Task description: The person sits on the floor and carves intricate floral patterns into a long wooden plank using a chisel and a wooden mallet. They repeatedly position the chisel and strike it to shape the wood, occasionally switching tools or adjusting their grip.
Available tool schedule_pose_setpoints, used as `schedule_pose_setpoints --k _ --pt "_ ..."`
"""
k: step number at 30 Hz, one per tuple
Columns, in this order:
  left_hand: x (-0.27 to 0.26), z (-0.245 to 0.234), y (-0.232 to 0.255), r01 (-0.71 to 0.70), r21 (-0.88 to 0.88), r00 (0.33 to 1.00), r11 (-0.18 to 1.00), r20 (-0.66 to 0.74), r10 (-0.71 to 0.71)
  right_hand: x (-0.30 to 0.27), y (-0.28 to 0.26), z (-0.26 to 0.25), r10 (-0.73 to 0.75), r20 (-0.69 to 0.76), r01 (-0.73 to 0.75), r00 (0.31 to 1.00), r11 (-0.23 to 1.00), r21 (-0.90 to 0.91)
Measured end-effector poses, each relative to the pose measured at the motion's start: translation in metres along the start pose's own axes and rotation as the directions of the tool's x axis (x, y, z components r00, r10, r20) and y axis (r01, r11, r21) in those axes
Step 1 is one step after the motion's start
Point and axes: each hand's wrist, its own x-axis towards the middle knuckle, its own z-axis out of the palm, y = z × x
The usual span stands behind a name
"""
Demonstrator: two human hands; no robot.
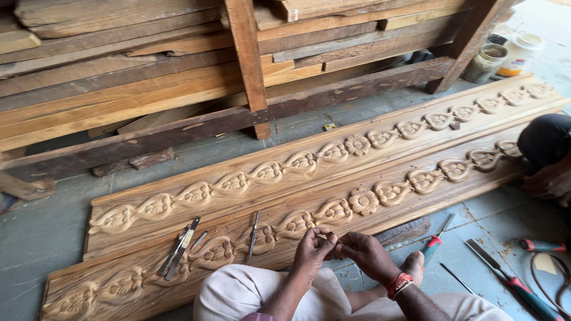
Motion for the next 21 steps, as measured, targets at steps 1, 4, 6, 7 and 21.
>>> schedule_pose_setpoints --k 1,4,6,7,21 --pt "0.001 -0.001 -0.001 0.018 0.015 1.0 1.0 -0.009 -0.018 -0.002 -0.003 -0.001 -0.001 -0.01 0.001 1.0 1.0 -0.023" --pt "0.003 0.0 -0.003 0.024 0.074 0.999 0.997 -0.032 -0.021 -0.007 -0.011 -0.003 -0.037 -0.017 0.035 0.999 0.994 -0.102" --pt "0.003 0.001 -0.004 -0.037 0.135 0.998 0.99 -0.036 0.043 -0.008 -0.013 -0.003 -0.1 0.01 0.101 0.995 0.98 -0.17" --pt "0.002 0.001 -0.002 -0.01 0.16 0.999 0.987 -0.041 0.017 -0.007 -0.013 -0.002 -0.081 0.02 0.083 0.997 0.991 -0.104" --pt "-0.01 0.006 0.006 -0.163 0.266 0.986 0.95 0.062 0.152 0.014 0.035 -0.009 0.182 0.161 -0.214 0.97 0.953 0.215"
